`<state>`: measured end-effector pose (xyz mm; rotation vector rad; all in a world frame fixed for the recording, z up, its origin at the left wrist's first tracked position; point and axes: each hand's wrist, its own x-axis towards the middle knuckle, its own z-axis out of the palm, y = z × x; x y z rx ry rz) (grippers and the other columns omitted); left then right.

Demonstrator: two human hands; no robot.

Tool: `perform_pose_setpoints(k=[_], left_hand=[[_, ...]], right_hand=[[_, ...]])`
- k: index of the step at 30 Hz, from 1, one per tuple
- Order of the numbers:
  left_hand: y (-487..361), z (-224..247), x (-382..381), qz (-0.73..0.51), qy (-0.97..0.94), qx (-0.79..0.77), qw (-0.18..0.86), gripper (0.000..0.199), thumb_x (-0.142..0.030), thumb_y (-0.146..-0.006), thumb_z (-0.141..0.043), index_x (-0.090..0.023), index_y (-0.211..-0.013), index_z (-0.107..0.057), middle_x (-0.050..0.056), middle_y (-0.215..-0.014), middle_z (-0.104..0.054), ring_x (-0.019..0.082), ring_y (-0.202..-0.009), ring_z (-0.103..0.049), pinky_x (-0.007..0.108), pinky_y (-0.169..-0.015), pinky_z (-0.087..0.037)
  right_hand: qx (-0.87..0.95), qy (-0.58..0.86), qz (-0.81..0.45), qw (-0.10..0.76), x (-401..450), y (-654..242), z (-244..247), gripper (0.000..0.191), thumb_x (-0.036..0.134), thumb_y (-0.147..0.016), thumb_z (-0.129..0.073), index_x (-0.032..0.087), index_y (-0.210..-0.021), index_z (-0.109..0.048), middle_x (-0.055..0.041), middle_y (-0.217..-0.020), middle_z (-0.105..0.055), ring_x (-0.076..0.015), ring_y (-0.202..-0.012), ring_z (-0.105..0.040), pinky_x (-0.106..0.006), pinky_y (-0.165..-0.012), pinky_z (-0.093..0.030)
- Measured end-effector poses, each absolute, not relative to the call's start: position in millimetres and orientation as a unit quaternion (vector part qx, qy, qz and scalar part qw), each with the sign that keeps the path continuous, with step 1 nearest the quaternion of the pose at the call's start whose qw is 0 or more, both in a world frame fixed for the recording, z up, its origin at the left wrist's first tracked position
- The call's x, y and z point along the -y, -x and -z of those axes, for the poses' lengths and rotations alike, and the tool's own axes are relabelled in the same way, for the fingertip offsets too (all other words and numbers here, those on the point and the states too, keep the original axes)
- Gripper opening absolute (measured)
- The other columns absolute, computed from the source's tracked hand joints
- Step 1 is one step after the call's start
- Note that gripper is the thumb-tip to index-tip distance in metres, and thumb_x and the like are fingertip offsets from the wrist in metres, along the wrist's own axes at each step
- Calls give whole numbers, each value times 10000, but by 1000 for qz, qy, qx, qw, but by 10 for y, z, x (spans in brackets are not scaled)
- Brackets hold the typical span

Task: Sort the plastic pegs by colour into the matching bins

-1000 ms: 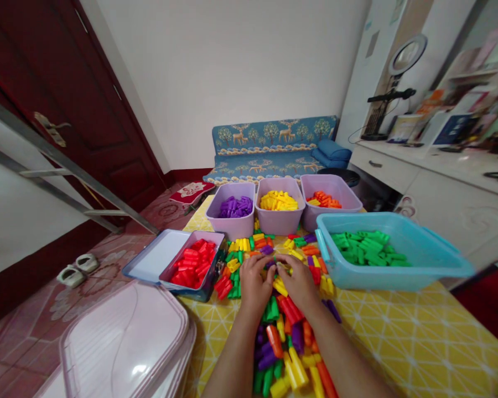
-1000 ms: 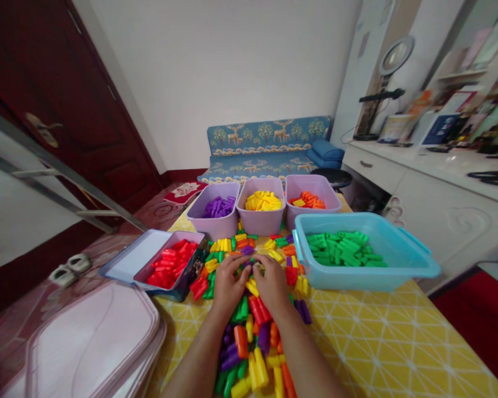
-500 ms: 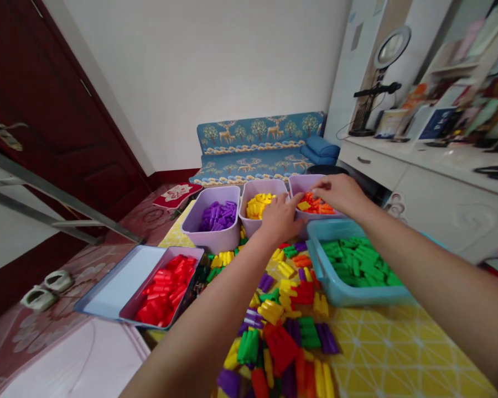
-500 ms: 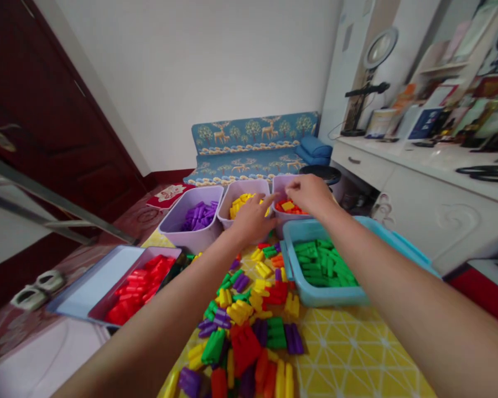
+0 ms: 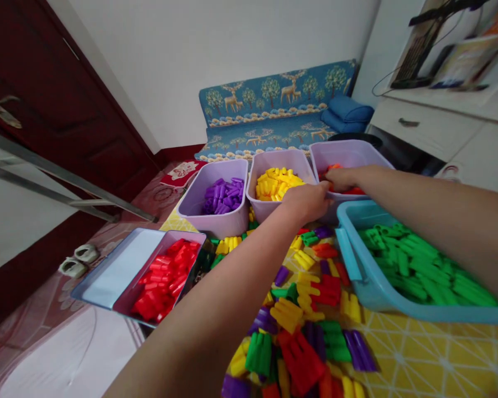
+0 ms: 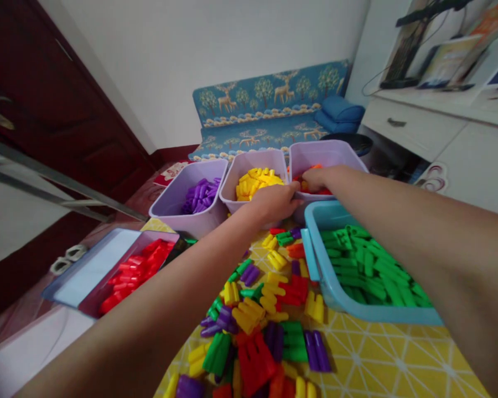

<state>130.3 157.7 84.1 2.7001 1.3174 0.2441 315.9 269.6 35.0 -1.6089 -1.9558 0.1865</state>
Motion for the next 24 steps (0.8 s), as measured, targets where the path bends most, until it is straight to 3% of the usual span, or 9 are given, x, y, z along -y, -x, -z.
perform_pose_setpoints(k=[5,11,13,15,17,19,21,24], left_hand=[[-1304,-815,-1578,-87,-895,-434,58,380,-370,-885,-461,-198,-1224,-477,120,-1093,-662,293,-1036,-622,402,-864,-465],[-1297,-859,-1534,-86,-889,-443,82,401,-411,-879,-462,-192,-1214,-484,138,-1116,-649,309,-1079,-601,426,-903,-443],[-1300,-878,-1520,-82,-888,-445,77,418,-459,-883,-424,-183,-1185,-507,152,-1091,-658,323,-1048,-615,438,-870,-461],[-1301,-883,-1513,-85,-887,-448,71,430,-490,-877,-413,-185,-1159,-525,153,-1064,-667,329,-1020,-629,442,-846,-473],[-1294,-872,-1517,-95,-886,-449,70,430,-499,-858,-442,-195,-1149,-530,148,-1056,-671,331,-1015,-632,444,-845,-476],[-1277,-851,-1543,-102,-887,-444,77,447,-503,-831,-491,-202,-1160,-522,143,-1067,-672,330,-1024,-630,441,-859,-473],[-1254,-826,-1596,-105,-890,-433,98,519,-511,-792,-552,-205,-1207,-496,136,-1086,-673,323,-1028,-631,427,-871,-474],[-1226,-798,-1717,-134,-882,-420,167,698,-498,-725,-645,-192,-1311,-420,118,-1101,-673,299,-1016,-641,386,-871,-485]], right_hand=[[748,643,-130,105,-2631,-3212,-495,186,113,-650,-648,-2,-506,-619,-132,-741,-729,-85,-665,-682,-217,-720,-431],[734,664,-139,34,-2510,-3315,-867,282,239,-726,-607,-33,-733,-680,-167,-878,-726,-96,-728,-698,-185,-692,-427],[716,687,-112,54,-2470,-3287,-1056,367,306,-757,-596,-52,-790,-674,-193,-879,-719,-131,-745,-705,-210,-716,-445],[712,686,-78,130,-2407,-3188,-1261,450,363,-822,-528,-64,-864,-665,-183,-880,-717,-163,-779,-704,-245,-762,-456],[730,639,-75,232,-2319,-3028,-1447,481,374,-887,-453,-49,-1031,-632,-153,-919,-717,-180,-814,-700,-277,-799,-465],[756,581,-94,288,-2215,-2849,-1574,474,349,-888,-529,24,-1233,-540,-141,-999,-712,-194,-849,-702,-325,-833,-498],[779,551,-90,285,-2102,-2702,-1625,570,339,-830,-640,84,-1314,-480,-128,-1036,-707,-217,-901,-691,-371,-854,-516],[805,535,-61,248,-1909,-2587,-1579,583,341,-782,-688,110,-1288,-515,-114,-1034,-706,-243,-945,-674,-379,-847,-520]])
